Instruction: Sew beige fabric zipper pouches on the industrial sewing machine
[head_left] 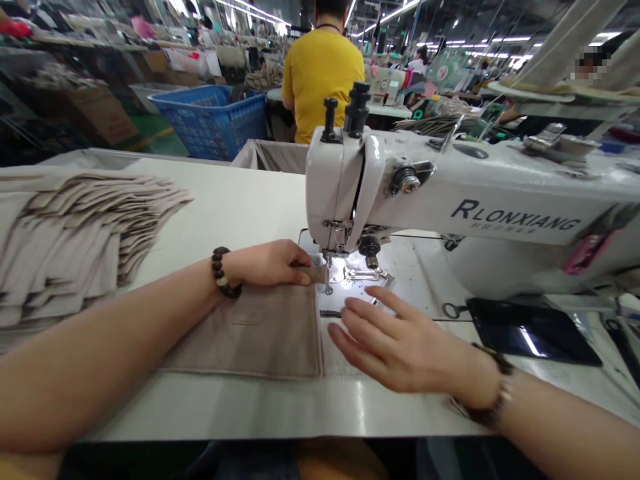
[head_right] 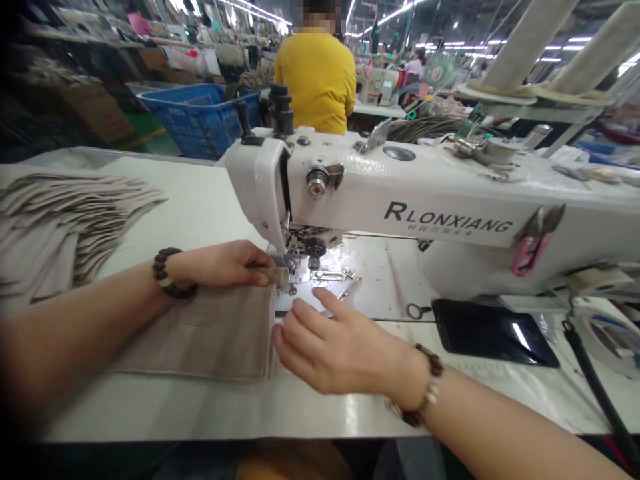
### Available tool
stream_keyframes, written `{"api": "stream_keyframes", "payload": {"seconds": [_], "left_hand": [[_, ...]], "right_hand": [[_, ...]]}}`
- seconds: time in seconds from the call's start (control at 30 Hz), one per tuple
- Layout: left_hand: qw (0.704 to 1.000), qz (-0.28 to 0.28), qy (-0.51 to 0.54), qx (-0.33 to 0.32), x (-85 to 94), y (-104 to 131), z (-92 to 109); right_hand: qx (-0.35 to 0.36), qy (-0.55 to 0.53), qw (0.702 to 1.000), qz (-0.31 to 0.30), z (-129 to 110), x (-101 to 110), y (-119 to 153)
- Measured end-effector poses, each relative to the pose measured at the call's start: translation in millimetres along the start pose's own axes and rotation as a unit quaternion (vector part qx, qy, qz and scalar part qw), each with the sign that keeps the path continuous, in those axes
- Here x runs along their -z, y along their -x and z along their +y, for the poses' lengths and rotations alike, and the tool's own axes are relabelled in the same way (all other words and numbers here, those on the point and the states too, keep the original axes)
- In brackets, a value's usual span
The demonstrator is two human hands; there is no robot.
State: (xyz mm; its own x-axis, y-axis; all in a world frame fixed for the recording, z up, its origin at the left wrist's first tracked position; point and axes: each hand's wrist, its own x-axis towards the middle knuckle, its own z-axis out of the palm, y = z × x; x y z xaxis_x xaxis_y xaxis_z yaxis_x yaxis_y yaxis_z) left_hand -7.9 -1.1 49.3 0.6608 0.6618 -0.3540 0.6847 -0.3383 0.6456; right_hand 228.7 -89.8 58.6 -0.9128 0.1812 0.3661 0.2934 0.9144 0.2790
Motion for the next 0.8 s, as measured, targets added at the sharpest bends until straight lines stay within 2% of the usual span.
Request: {"api": "stream_keyframes", "payload": {"seconds": [0.1, 0.17, 0.37, 0.57, 0.8], "left_hand": [[1.000, -0.001, 0.010, -0.028, 1.6, 4.5, 3.6], [0.999, 0.003, 0.004, -0.037, 1.4, 6.4, 4.2], [0.999, 0.010, 0.018, -0.028, -2.7, 3.0, 0.7], [0.998, 0.028, -0.056, -0.002, -8.1, -7.0, 0.6], [0.983, 0.079, -0.162, 0.027, -20.9, -5.4, 9.7]], "right_hand": [[0.071, 0.006, 0.997, 0.002, 1.5, -35.3, -17.0], [0.087, -0.002, 0.996, 0.015, 2.8, -46.4, -22.9], [0.055, 0.003, 0.997, 0.056, -4.3, -43.3, -20.6], [0.042, 0.003, 0.998, 0.053, -11.4, -48.1, -18.5], [0.058, -0.020, 0.998, -0.024, -13.1, -51.4, -18.8]]}}
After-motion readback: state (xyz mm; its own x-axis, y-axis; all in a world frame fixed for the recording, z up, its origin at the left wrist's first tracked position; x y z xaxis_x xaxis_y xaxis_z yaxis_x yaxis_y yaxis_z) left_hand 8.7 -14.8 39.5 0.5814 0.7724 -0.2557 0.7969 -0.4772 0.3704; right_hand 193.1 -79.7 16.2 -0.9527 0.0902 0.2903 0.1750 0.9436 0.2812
